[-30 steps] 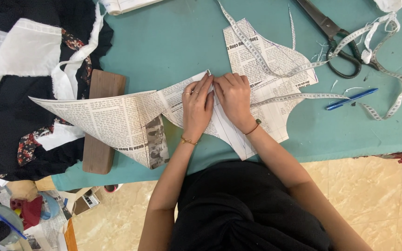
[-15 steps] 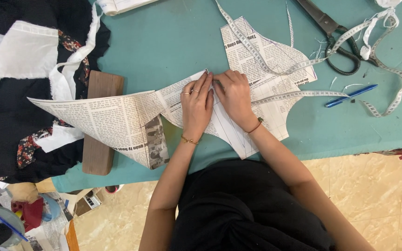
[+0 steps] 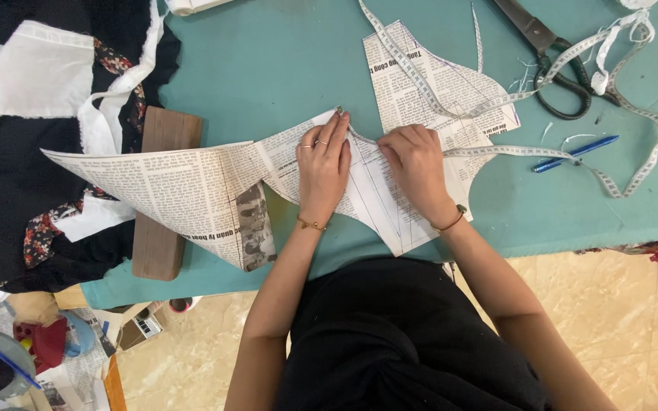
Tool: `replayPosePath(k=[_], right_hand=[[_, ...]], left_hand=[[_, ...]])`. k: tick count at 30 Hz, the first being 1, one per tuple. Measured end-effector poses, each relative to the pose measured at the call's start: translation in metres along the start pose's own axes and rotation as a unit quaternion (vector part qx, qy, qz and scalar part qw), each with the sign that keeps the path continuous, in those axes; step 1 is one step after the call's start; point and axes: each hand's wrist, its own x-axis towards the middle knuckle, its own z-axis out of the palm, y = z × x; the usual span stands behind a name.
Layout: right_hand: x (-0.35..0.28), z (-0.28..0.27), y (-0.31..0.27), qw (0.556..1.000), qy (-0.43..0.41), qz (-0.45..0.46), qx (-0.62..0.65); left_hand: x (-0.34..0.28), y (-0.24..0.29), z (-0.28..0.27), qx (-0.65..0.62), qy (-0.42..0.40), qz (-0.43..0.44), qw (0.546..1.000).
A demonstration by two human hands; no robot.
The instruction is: Cutting out and measuring dress patterns from newspaper.
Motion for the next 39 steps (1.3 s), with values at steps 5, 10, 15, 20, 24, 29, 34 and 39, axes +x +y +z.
replayPosePath(k=[5, 10, 15, 20, 24, 29, 34, 39], right_hand=[[0.004, -0.002, 0.005, 0.999, -0.006, -0.036, 0.006], [0.005, -0.001, 0.004, 0.999, 0.002, -0.038, 0.015], [0.004, -0.001, 0.002, 0.999, 0.004, -0.034, 0.012], [0.004, -0.002, 0.001, 0.999, 0.000, -0.035, -0.009], [0.005, -0.004, -0.001, 1.000, -0.006, -0.028, -0.010], [0.005, -0.004, -0.001, 0.999, 0.002, -0.033, -0.012], [0.005, -0.004, -0.001, 0.999, 0.006, -0.031, -0.012], [0.005, -0.004, 0.000, 1.000, 0.007, -0.027, -0.007]], left_hand=[[-0.001, -0.001, 0.002, 0.000, -0.004, 0.002, 1.000], [0.000, 0.001, 0.000, 0.002, -0.002, 0.000, 1.000], [-0.002, 0.001, -0.001, -0.006, -0.007, -0.003, 1.000], [-0.003, -0.001, 0.002, -0.006, -0.009, 0.000, 1.000], [-0.002, 0.000, 0.001, -0.005, -0.019, -0.004, 1.000], [-0.001, 0.001, 0.000, 0.004, -0.035, -0.014, 0.999], [0.001, 0.001, -0.001, 0.000, -0.034, -0.010, 0.999], [0.016, 0.007, -0.008, -0.002, -0.028, 0.039, 0.999]])
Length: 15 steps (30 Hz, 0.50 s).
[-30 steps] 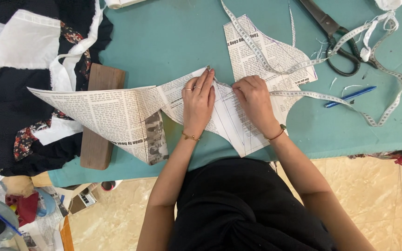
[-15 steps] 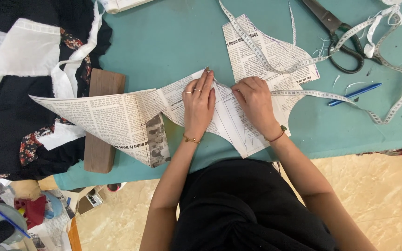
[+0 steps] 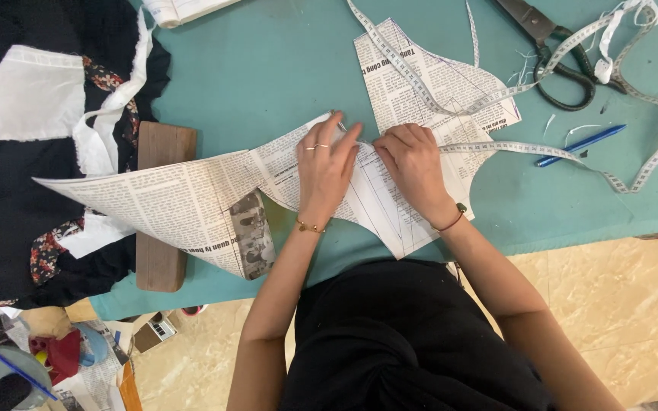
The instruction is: Cutting out and measuring dress patterns from newspaper.
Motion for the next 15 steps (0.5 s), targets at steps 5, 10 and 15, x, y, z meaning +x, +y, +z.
replayPosePath(k=[5, 10, 15], right_hand=[[-0.003, 0.004, 0.005, 1.000, 0.004, -0.013, -0.022], [-0.004, 0.005, 0.005, 1.000, 0.008, -0.008, -0.016], [-0.004, 0.005, 0.006, 1.000, 0.012, -0.009, -0.009]], left_hand=[[0.014, -0.011, 0.016, 0.011, -0.021, 0.139, 0.990], [0.030, -0.014, 0.007, -0.006, -0.050, 0.192, 0.980], [0.037, -0.015, 0.004, -0.006, -0.086, 0.218, 0.972]])
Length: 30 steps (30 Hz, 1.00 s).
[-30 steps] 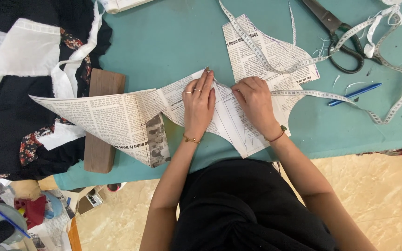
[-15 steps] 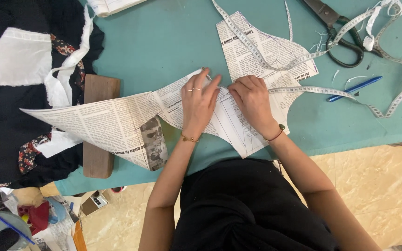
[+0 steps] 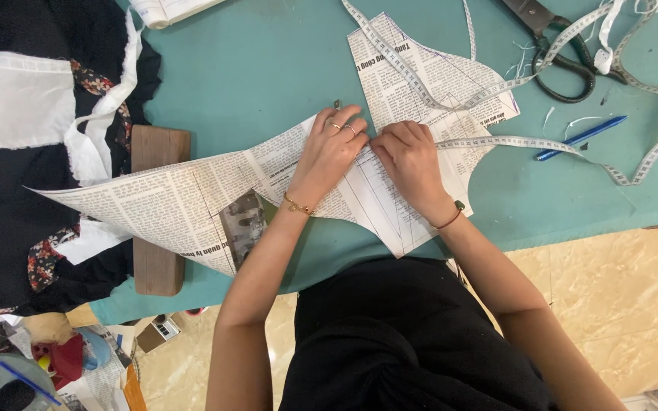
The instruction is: Cutting out and measuring dress patterns from newspaper.
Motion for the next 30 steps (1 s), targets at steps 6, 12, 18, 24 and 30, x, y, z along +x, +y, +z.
replayPosePath(k=[6, 12, 18, 24, 30], right_hand=[[-0.007, -0.008, 0.008, 0.999, -0.004, -0.006, 0.049], [-0.026, -0.017, 0.029, 1.000, 0.015, 0.013, 0.003], [-0.026, -0.019, 0.029, 0.999, -0.002, -0.020, -0.036], [-0.025, -0.021, 0.029, 0.998, 0.001, -0.028, -0.059], [-0.024, -0.022, 0.030, 0.998, -0.012, -0.025, -0.062]], left_hand=[[0.001, 0.000, -0.001, 0.009, -0.009, 0.030, 0.999], [-0.002, 0.003, 0.005, 0.020, -0.004, 0.032, 0.999], [-0.003, 0.003, 0.003, 0.026, -0.002, 0.033, 0.999], [-0.003, 0.003, 0.005, 0.018, -0.005, 0.022, 1.000], [-0.003, 0.003, 0.006, 0.023, -0.003, 0.023, 0.999]])
